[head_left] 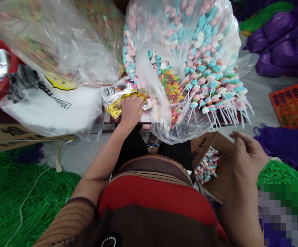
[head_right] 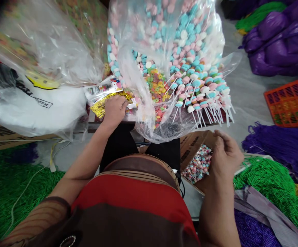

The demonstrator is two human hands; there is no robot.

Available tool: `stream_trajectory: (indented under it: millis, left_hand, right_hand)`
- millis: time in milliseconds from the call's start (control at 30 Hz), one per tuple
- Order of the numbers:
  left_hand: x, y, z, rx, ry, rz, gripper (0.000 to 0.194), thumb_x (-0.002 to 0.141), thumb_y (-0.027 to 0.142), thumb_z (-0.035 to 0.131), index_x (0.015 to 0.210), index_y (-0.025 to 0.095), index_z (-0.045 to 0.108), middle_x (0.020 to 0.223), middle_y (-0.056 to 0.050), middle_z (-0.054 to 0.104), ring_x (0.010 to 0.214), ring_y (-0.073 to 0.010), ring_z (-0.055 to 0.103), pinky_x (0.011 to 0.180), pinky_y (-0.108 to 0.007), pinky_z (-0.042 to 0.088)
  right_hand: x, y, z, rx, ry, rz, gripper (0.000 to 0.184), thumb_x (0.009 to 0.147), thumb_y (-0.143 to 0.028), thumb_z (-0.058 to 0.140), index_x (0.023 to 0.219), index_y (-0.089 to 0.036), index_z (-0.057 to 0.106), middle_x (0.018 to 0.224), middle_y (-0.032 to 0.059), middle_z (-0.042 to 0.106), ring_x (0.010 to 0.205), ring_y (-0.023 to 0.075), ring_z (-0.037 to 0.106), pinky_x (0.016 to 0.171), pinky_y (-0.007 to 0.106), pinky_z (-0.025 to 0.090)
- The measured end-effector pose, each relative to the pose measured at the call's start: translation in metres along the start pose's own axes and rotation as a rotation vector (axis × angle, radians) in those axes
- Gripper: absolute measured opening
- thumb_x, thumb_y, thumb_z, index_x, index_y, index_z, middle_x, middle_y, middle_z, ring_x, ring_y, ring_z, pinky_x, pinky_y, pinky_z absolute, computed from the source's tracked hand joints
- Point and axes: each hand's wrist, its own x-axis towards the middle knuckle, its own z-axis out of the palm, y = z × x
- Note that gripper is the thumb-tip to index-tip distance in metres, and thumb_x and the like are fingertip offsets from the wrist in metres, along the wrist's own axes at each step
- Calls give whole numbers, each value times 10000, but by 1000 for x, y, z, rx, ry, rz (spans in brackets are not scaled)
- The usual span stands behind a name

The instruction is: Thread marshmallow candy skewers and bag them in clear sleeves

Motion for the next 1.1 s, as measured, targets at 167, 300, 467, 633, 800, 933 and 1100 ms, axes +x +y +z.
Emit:
stream_trajectory:
  millis: [167, 300, 467, 633, 800, 933, 1100]
  left_hand:
    - [-14, -9, -16, -227, 183, 201, 227, 1041, 346, 461, 974, 261, 660, 1071, -76, 757, 1068, -261, 639, 1012, -426, 417]
    - [-27, 5, -27, -347, 157, 389, 257, 1047, 389, 472, 971, 247, 673, 1056, -75, 764, 1047, -235, 663, 1020, -408, 438]
    - [-36, 27, -24, -499, 81, 387, 230, 1009, 400, 550, 1024, 222, 695, 1109, -110, 736, 1078, -243, 638, 995, -402, 471]
    - [-32, 30, -20, -952, -278, 127, 448, 867, 571, 677, 1063, 169, 687, 901, -39, 693, 807, -165, 597, 762, -288, 493]
    - [-28, 31, -22, -1073, -384, -12, 379, 767, 532, 745, 825, 183, 608, 774, 20, 616, 729, -129, 536, 707, -254, 446]
    - [-28, 31, -24, -1189, -412, -43, 416, 713, 527, 817, 854, 179, 638, 812, 8, 657, 752, -135, 575, 742, -267, 474]
    - [-30, 30, -28, -1317, -454, -157, 447, 677, 568, 860, 749, 166, 677, 724, -3, 665, 669, -128, 571, 659, -249, 463]
  right_hand:
    - [-23, -62, 53, 365, -337, 46, 132, 855, -380, 792, 950, -297, 834, 948, 98, 815, 844, 245, 773, 942, 496, 592]
    - [-30, -95, 104, 475, -691, 111, 372, 816, -536, 814, 1076, -272, 789, 989, 60, 809, 892, 228, 769, 887, 456, 620]
    - [-30, -101, 144, 512, -821, 29, 376, 760, -568, 848, 905, -236, 751, 818, -7, 730, 748, 161, 668, 735, 336, 580]
    - [-33, -91, 146, 542, -732, -44, 282, 806, -501, 829, 829, -240, 725, 822, -18, 704, 765, 151, 640, 761, 320, 550]
    - [-33, -89, 143, 514, -762, -50, 348, 769, -483, 855, 1036, -279, 765, 994, 4, 748, 909, 188, 676, 855, 368, 572]
    - [-31, -89, 141, 550, -805, -16, 360, 747, -474, 871, 1039, -281, 788, 991, 8, 765, 872, 187, 671, 806, 360, 576]
    - [-30, -86, 137, 528, -831, 12, 308, 743, -506, 868, 737, -220, 754, 705, -18, 670, 678, 143, 581, 664, 292, 500]
